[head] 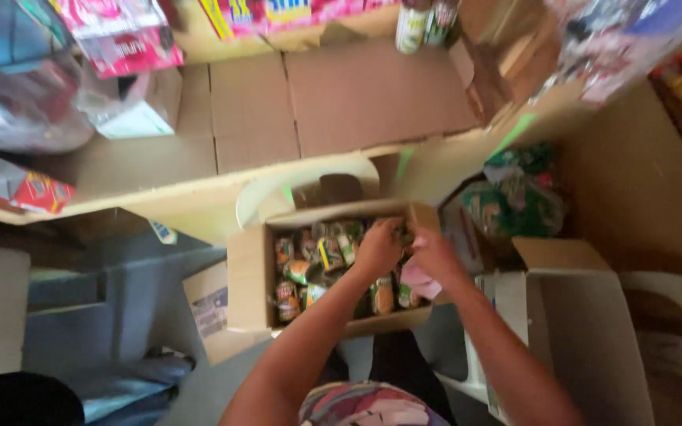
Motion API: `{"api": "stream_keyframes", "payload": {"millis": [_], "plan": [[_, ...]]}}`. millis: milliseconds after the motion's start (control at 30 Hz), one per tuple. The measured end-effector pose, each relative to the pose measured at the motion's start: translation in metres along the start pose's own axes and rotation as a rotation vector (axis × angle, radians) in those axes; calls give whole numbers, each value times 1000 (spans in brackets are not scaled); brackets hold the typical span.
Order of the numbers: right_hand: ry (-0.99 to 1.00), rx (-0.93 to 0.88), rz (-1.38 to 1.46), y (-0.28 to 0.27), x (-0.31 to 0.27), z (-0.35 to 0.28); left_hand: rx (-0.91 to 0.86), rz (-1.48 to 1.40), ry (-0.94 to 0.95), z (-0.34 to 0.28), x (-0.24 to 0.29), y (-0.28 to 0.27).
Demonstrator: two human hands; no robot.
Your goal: The recorder is taking canned goods out of a cardboard box, wiping them with a pink cloth, and placing them on a retail shelf.
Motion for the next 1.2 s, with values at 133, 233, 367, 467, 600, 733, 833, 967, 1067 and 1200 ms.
{"api": "stream_keyframes", "payload": {"millis": [133, 233, 367, 467, 600, 733, 833, 967, 1067, 1200], "plan": [[-59, 53, 155, -90, -166, 1, 348, -116, 288, 56, 80, -71], [-341, 15, 549, -129, -197, 69, 385, -307, 174, 134, 97, -105], [-545, -7, 680, -140, -200, 185, 464, -374, 220, 262, 31, -87], [-524, 8, 656, -132, -189, 255, 466, -258, 213, 375, -53, -47], [-305, 40, 361, -120, -149, 318, 322, -420, 286, 435, -77, -14], [-443, -24, 586, -114, -186, 307, 311, -552, 324, 396, -21, -49], [-270, 59, 314, -116, -164, 305, 302, -436, 310, 365, -2, -56], [-438, -59, 605, -128, -200, 208, 380, -153, 191, 294, 18, -77], [-396, -136, 642, -133, -213, 121, 352, -177, 168, 201, 71, -101], [-339, -106, 547, -119, -214, 24, 293, -268, 121, 94, 107, -128]]}}
Point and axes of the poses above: each hand's wrist, its own z-axis towards the middle knuckle, its own y-axis out of the palm, x = y × z, the point moved 1 cm from there along z, towards the middle knuckle, and after that the axes turned 7 degrees about z, right-handed, at the moved point
